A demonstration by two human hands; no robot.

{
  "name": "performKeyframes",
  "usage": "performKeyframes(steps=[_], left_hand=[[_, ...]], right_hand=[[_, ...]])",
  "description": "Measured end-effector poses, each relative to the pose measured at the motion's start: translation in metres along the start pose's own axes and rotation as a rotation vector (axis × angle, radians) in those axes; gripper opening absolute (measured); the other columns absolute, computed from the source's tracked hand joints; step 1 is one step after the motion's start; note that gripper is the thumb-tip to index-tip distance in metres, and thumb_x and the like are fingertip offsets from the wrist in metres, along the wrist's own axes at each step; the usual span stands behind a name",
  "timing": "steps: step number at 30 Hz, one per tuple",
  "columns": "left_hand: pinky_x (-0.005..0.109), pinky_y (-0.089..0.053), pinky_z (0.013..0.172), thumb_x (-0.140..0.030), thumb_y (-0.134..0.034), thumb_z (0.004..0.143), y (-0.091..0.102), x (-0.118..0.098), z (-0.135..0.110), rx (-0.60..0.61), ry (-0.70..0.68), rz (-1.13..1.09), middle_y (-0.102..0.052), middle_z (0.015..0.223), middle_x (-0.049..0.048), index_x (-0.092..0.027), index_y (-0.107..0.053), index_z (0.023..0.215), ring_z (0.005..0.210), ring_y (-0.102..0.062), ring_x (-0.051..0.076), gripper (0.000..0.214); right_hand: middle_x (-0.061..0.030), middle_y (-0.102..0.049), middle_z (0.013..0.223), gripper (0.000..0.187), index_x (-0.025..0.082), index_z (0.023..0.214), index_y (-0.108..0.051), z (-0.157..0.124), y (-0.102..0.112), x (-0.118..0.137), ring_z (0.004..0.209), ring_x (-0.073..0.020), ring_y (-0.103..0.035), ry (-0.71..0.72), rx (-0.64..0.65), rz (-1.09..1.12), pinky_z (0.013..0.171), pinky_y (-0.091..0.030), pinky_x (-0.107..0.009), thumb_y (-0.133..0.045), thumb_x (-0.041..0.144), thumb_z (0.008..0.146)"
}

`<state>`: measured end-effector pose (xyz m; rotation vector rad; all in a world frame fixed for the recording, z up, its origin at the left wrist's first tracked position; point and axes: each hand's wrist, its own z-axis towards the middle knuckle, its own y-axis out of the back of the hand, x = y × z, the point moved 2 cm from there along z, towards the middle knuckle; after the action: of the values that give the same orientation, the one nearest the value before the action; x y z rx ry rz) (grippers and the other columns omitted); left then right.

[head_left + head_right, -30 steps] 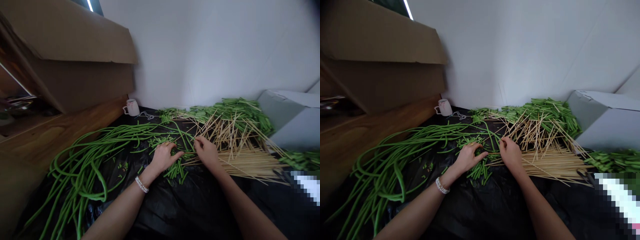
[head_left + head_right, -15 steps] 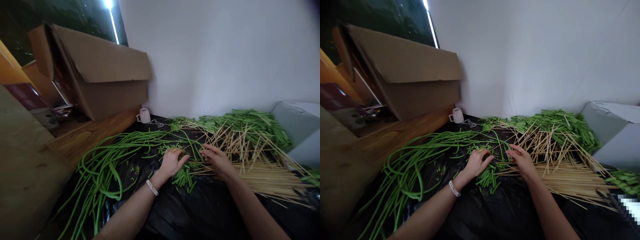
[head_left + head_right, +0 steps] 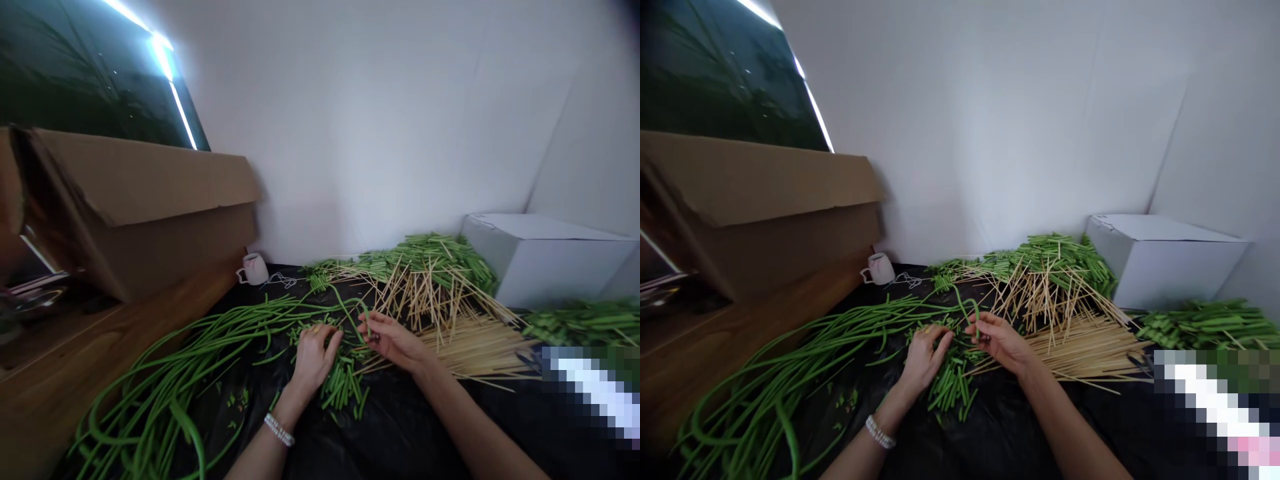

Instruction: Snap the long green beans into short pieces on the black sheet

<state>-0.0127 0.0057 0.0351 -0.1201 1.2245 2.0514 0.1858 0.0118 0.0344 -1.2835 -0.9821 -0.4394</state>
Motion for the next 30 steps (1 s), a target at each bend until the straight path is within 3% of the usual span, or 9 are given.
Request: performKeyframes(steps=[4, 7, 12, 16, 25, 30], left_hand=[[0.037, -0.043, 0.083, -0.038, -0.045, 0.096, -0.001, 0.003, 0.001, -0.003, -0.005, -0.009, -0.070, 0.090, 0.0047, -0.021, -0.065, 0.090, 0.091, -0.064, 0.022, 0.028], [0.037, -0.043, 0.083, -0.038, -0.044, 0.097, -0.003, 0.004, 0.001, 0.000, 0.000, -0.016, -0.070, 0.090, 0.0049, -0.021, -0.065, 0.089, 0.091, -0.064, 0.022, 0.028], [0.036, -0.044, 0.082, -0.038, -0.042, 0.097, -0.001, 0.005, 0.000, -0.026, 0.000, -0.044, -0.070, 0.089, 0.0057, -0.020, -0.065, 0.089, 0.089, -0.064, 0.021, 0.030], [0.035, -0.045, 0.079, -0.037, -0.041, 0.097, 0.002, 0.007, -0.001, -0.064, 0.006, -0.046, -0.070, 0.086, 0.0058, -0.019, -0.066, 0.088, 0.085, -0.065, 0.021, 0.031], [0.033, -0.043, 0.079, -0.034, -0.042, 0.098, 0.002, 0.011, 0.002, -0.083, 0.030, -0.038, -0.070, 0.085, 0.0047, -0.018, -0.067, 0.086, 0.084, -0.064, 0.019, 0.031], [0.034, -0.042, 0.083, -0.031, -0.042, 0.098, 0.005, 0.010, 0.002, -0.085, 0.022, -0.043, -0.071, 0.086, 0.0041, -0.019, -0.067, 0.086, 0.086, -0.063, 0.019, 0.031]], right_hand=[[-0.0009, -0.073, 0.094, 0.019, 0.024, 0.087, -0.072, -0.005, 0.000, 0.020, 0.084, -0.0122, -0.065, 0.256, -0.058, -0.043, 0.076, -0.048, -0.024, -0.080, 0.030, 0.071], [-0.0029, -0.072, 0.105, 0.022, 0.024, 0.086, -0.073, -0.008, -0.001, 0.026, 0.097, -0.0157, -0.063, 0.318, -0.059, -0.105, 0.084, -0.046, -0.028, -0.082, 0.029, 0.067], [-0.0002, -0.071, 0.084, 0.021, 0.020, 0.074, -0.073, -0.004, -0.009, 0.011, 0.068, -0.0082, -0.054, 0.244, -0.051, -0.233, 0.064, -0.042, -0.022, -0.085, 0.029, 0.060], [0.0033, -0.064, 0.067, 0.025, 0.020, 0.079, -0.072, 0.000, -0.010, -0.001, 0.053, -0.0054, -0.045, 0.158, -0.051, -0.257, 0.050, -0.033, -0.020, -0.084, 0.032, 0.061], [-0.0008, -0.069, 0.075, 0.029, 0.016, 0.080, -0.067, 0.003, -0.010, -0.011, 0.063, -0.0105, -0.064, 0.072, -0.055, -0.143, 0.053, -0.043, -0.019, -0.083, 0.034, 0.064], [-0.0001, -0.071, 0.073, 0.035, 0.018, 0.083, -0.060, 0.007, -0.004, -0.015, 0.059, -0.0104, -0.065, 0.035, -0.116, -0.068, 0.050, -0.043, -0.018, -0.079, 0.044, 0.068]])
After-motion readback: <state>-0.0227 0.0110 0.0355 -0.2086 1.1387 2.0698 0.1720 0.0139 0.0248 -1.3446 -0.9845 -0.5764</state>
